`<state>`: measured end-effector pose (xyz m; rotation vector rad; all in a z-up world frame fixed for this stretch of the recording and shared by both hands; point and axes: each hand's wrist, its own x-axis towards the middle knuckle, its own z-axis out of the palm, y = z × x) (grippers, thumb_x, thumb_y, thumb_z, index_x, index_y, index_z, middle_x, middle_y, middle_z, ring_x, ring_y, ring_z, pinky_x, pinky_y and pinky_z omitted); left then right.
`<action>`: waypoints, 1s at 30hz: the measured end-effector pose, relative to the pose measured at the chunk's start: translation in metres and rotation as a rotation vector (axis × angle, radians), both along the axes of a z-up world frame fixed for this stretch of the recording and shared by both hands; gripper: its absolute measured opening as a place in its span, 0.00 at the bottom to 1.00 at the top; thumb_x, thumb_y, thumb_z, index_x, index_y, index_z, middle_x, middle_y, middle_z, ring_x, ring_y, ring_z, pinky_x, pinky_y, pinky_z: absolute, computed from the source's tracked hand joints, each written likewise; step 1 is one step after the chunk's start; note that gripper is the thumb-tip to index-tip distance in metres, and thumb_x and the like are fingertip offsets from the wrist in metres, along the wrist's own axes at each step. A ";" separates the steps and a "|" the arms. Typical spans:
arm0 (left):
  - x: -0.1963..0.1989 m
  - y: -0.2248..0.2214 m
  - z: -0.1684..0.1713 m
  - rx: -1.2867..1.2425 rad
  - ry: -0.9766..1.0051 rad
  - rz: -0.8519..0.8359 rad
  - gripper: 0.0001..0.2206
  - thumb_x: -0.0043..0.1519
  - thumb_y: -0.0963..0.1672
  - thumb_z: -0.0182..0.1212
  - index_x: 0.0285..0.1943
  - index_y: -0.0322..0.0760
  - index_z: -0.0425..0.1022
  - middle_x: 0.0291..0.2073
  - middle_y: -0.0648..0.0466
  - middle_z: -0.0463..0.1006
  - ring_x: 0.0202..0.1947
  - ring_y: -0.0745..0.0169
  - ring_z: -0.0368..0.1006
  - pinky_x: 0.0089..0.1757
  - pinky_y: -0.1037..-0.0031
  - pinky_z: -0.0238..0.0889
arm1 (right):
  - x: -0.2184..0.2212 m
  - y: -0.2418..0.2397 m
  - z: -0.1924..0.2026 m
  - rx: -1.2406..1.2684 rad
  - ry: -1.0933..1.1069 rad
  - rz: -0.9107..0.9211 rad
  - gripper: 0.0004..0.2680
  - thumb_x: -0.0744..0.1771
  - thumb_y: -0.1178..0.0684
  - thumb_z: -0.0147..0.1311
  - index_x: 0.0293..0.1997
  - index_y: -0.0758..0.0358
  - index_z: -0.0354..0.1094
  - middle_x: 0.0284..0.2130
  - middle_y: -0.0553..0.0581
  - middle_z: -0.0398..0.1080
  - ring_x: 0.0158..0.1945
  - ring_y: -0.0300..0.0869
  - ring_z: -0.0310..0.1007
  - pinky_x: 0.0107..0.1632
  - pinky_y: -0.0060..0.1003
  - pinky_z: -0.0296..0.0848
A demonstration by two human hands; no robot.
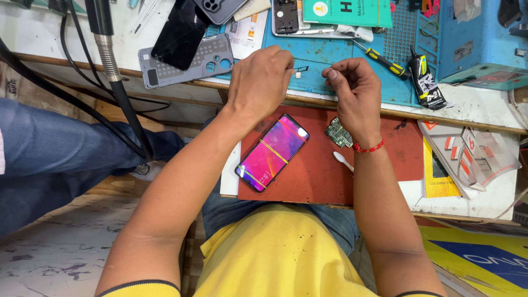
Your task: The person cleans a small circuit board using a cotton swab and a small amount of liquid from a bottle. They also briefly handle a smartphone and a small black component, placing them on the workbench.
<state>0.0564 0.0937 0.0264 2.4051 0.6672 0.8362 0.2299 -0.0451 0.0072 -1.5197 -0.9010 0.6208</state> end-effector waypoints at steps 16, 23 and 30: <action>-0.023 -0.092 -0.030 -1.567 -0.670 -0.130 0.11 0.63 0.39 0.63 0.54 0.37 0.73 0.36 0.52 0.79 0.37 0.66 0.78 0.41 0.72 0.75 | -0.058 -0.068 0.019 0.002 0.314 0.071 0.02 0.71 0.64 0.54 0.47 0.72 0.69 0.40 0.60 0.76 0.43 0.39 0.78 0.51 0.36 0.80; -0.023 -0.115 -0.029 -1.559 -0.589 -0.137 0.09 0.66 0.41 0.62 0.52 0.27 0.76 0.38 0.52 0.80 0.37 0.68 0.78 0.43 0.74 0.75 | -0.061 -0.087 0.000 0.021 0.352 -0.013 0.04 0.69 0.63 0.56 0.47 0.70 0.70 0.38 0.57 0.77 0.40 0.37 0.79 0.47 0.33 0.79; -0.032 -0.122 -0.030 -1.273 -0.343 -0.158 0.09 0.64 0.41 0.64 0.49 0.27 0.79 0.38 0.53 0.82 0.37 0.72 0.78 0.39 0.77 0.76 | -0.070 -0.097 0.006 -0.023 0.293 -0.041 0.06 0.66 0.65 0.61 0.46 0.72 0.74 0.39 0.57 0.79 0.42 0.36 0.79 0.48 0.30 0.80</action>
